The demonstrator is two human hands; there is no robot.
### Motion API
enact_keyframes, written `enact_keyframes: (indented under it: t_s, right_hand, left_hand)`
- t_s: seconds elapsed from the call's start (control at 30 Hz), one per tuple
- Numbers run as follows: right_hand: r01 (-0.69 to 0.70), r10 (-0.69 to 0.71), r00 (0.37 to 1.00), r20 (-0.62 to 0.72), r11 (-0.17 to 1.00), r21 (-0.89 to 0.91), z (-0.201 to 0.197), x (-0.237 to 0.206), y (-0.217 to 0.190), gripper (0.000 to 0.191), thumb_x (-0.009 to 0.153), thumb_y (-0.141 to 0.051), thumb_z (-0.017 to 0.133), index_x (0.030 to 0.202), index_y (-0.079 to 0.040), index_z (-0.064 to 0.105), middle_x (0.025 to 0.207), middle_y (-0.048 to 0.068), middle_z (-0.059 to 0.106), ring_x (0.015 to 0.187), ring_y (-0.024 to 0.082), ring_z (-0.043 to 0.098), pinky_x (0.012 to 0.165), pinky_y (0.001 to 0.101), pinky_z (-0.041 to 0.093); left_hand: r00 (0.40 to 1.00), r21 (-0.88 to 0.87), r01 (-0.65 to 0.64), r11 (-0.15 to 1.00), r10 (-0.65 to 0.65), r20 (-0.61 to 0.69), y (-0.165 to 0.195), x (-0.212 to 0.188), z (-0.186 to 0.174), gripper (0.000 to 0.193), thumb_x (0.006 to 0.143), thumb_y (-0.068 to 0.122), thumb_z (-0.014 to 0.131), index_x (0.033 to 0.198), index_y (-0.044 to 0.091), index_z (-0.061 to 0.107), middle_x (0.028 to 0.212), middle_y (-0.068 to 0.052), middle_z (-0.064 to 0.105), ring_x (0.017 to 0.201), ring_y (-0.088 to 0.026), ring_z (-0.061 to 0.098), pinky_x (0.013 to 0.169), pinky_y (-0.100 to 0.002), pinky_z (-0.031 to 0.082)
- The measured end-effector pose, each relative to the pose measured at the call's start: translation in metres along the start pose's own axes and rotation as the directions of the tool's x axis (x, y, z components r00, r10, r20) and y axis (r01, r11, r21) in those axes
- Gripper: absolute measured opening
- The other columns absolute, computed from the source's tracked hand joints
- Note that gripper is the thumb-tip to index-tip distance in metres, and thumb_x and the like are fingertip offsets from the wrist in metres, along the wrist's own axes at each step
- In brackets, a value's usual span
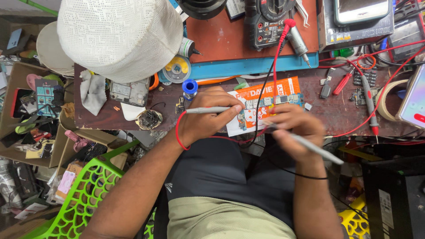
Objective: The person uses a multimeter to test points on a small circuit board placed on a workbench. They hold the red and black probes and touch various components on the board while the multimeter display is visible. The person briefly adjusts the head-mounted camera near the end of the clip.
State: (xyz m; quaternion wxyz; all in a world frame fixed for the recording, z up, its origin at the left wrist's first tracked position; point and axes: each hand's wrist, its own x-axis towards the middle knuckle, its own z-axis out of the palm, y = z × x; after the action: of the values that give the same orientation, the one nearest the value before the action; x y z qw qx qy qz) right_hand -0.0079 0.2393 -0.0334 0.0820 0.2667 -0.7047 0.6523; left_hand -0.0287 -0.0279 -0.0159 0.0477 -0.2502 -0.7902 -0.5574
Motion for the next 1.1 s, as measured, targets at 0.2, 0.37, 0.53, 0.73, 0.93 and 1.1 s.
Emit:
enact_keyframes:
  t_s: [0.2, 0.37, 0.53, 0.73, 0.93, 1.1]
  right_hand:
    - [0.108, -0.019, 0.842, -0.539, 0.985, 0.134, -0.008, -0.015, 0.011, 0.018, 0.097, -0.004, 0.07, 0.109, -0.005, 0.057, 0.101, 0.027, 0.072, 0.097, 0.029, 0.072, 0.095, 0.039, 0.055]
    - [-0.033, -0.092, 0.9, -0.426, 0.96, -0.279, 0.001, -0.004, 0.0, 0.017, 0.083, -0.001, 0.067, 0.096, -0.007, 0.058, 0.1, 0.018, 0.068, 0.111, 0.028, 0.065, 0.093, 0.0415, 0.059]
    - [0.05, -0.17, 0.979, -0.109, 0.73, -0.682, 0.007, 0.008, -0.012, 0.023, 0.076, -0.001, 0.084, 0.089, -0.007, 0.066, 0.097, 0.007, 0.077, 0.119, 0.032, 0.061, 0.105, 0.0423, 0.047]
    - [0.073, -0.153, 0.987, -0.057, 0.726, -0.683, 0.008, 0.015, -0.019, 0.023, 0.075, -0.004, 0.086, 0.084, -0.008, 0.065, 0.101, 0.005, 0.078, 0.118, 0.032, 0.065, 0.103, 0.0426, 0.046]
    - [0.106, -0.095, 0.994, 0.053, 0.713, -0.693, 0.006, 0.018, -0.019, 0.022, 0.071, -0.008, 0.085, 0.078, -0.01, 0.065, 0.097, 0.003, 0.078, 0.116, 0.033, 0.068, 0.098, 0.0421, 0.048]
    - [0.059, -0.061, 0.998, 0.02, 0.75, -0.659, 0.006, 0.017, -0.017, 0.019, 0.074, -0.005, 0.084, 0.081, -0.009, 0.067, 0.098, 0.004, 0.078, 0.117, 0.033, 0.069, 0.101, 0.0416, 0.048]
  left_hand:
    - [1.0, 0.005, 0.015, 1.0, -0.015, 0.004, 0.001, 0.0, 0.0, 0.012, 0.095, 0.012, 0.069, 0.096, 0.003, 0.077, 0.095, -0.009, 0.078, 0.081, -0.025, 0.069, 0.077, -0.035, 0.054]
    - [1.0, 0.007, 0.027, 1.0, -0.027, 0.01, 0.004, 0.001, 0.0, 0.013, 0.094, 0.012, 0.069, 0.096, 0.002, 0.077, 0.095, -0.009, 0.078, 0.081, -0.024, 0.069, 0.077, -0.035, 0.054]
    - [0.998, 0.028, 0.052, 0.998, -0.052, 0.023, 0.007, 0.001, -0.001, 0.013, 0.094, 0.012, 0.069, 0.097, 0.004, 0.078, 0.094, -0.008, 0.079, 0.082, -0.023, 0.069, 0.077, -0.035, 0.055]
    - [0.999, 0.018, 0.047, 0.999, -0.048, 0.008, 0.007, 0.001, 0.0, 0.013, 0.095, 0.014, 0.069, 0.097, 0.004, 0.078, 0.094, -0.008, 0.078, 0.082, -0.023, 0.07, 0.077, -0.035, 0.055]
    - [0.998, 0.012, 0.061, 0.998, -0.061, 0.005, 0.005, 0.0, 0.001, 0.013, 0.095, 0.013, 0.07, 0.098, 0.004, 0.078, 0.093, -0.008, 0.079, 0.082, -0.023, 0.07, 0.076, -0.035, 0.055]
    - [0.999, 0.007, 0.042, 0.999, -0.042, 0.008, 0.003, 0.0, 0.001, 0.012, 0.094, 0.013, 0.07, 0.097, 0.004, 0.078, 0.095, -0.008, 0.079, 0.083, -0.023, 0.07, 0.077, -0.035, 0.055]
